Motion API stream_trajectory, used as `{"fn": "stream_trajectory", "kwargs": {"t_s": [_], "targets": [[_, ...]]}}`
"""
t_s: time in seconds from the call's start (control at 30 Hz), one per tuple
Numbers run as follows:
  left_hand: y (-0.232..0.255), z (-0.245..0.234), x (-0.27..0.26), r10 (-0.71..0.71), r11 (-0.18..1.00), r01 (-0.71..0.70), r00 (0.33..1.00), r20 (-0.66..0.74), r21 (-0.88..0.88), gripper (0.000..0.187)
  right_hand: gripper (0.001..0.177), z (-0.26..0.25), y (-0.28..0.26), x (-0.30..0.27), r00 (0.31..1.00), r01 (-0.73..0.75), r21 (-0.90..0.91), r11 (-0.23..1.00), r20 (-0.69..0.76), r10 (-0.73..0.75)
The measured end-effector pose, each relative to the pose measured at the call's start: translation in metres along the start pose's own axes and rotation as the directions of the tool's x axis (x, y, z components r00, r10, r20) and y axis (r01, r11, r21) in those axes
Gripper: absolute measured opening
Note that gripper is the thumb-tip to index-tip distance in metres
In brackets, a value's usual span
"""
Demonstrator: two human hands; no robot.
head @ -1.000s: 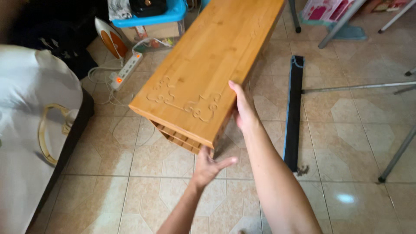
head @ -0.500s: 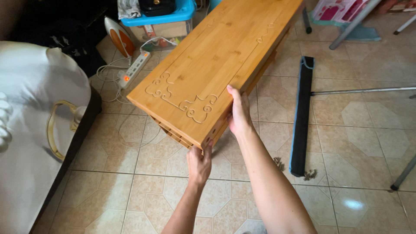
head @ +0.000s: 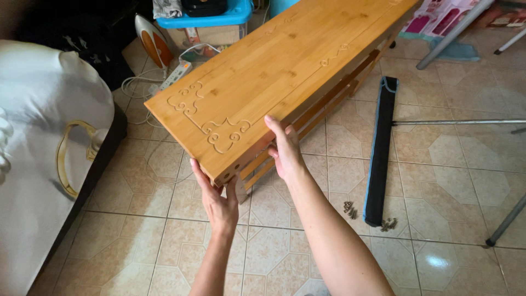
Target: The person assembles a wooden rack by attaching a slatted frame to a side panel using an Allen key and screws. They then place a decorative wooden top onto the frame and secure it with additional screws.
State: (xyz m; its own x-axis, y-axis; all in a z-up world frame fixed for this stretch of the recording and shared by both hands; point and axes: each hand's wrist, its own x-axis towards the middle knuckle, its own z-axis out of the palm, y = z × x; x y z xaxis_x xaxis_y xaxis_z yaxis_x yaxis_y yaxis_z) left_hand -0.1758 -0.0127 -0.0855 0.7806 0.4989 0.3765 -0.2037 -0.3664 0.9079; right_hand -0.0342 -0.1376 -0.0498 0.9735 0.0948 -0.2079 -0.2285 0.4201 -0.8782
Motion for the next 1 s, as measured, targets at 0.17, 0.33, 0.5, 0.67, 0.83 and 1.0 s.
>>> {"fn": "stream_trajectory", "kwargs": {"t_s": [0.17, 0.33, 0.5, 0.67, 0.83, 1.0], "targets": [[0.003, -0.023, 0.025, -0.241, 0.797, 0.318, 0.947, 0.214, -0.513, 0.106, 0.071, 0.0, -0.004, -0.001, 0.994, -0.093, -0.055, 0.994, -0.064, 0.09], [-0.012, -0.046, 0.067, -0.425, 0.383, 0.508, 0.838, 0.341, -0.771, 0.079, 0.073, 0.002, -0.007, -0.008, 0.978, -0.169, -0.081, 0.982, -0.134, 0.158], [-0.015, -0.027, 0.102, -0.407, 0.443, 0.485, 0.858, 0.313, -0.754, 0.067, 0.074, -0.012, -0.029, 0.001, 0.989, -0.113, -0.087, 0.99, -0.103, 0.104], [-0.001, -0.019, 0.104, -0.391, 0.449, 0.445, 0.878, 0.277, -0.775, 0.073, 0.074, -0.051, -0.063, 0.049, 0.981, 0.032, -0.01, 0.999, -0.192, -0.033], [-0.003, -0.023, 0.103, -0.361, 0.423, 0.415, 0.893, 0.27, -0.806, 0.071, 0.073, -0.071, -0.046, 0.063, 0.986, 0.079, 0.02, 0.997, -0.151, -0.075], [-0.005, -0.029, 0.105, -0.342, 0.451, 0.392, 0.906, 0.251, -0.802, 0.07, 0.054, -0.077, -0.035, 0.052, 0.995, 0.083, 0.108, 0.991, -0.068, -0.075]]}}
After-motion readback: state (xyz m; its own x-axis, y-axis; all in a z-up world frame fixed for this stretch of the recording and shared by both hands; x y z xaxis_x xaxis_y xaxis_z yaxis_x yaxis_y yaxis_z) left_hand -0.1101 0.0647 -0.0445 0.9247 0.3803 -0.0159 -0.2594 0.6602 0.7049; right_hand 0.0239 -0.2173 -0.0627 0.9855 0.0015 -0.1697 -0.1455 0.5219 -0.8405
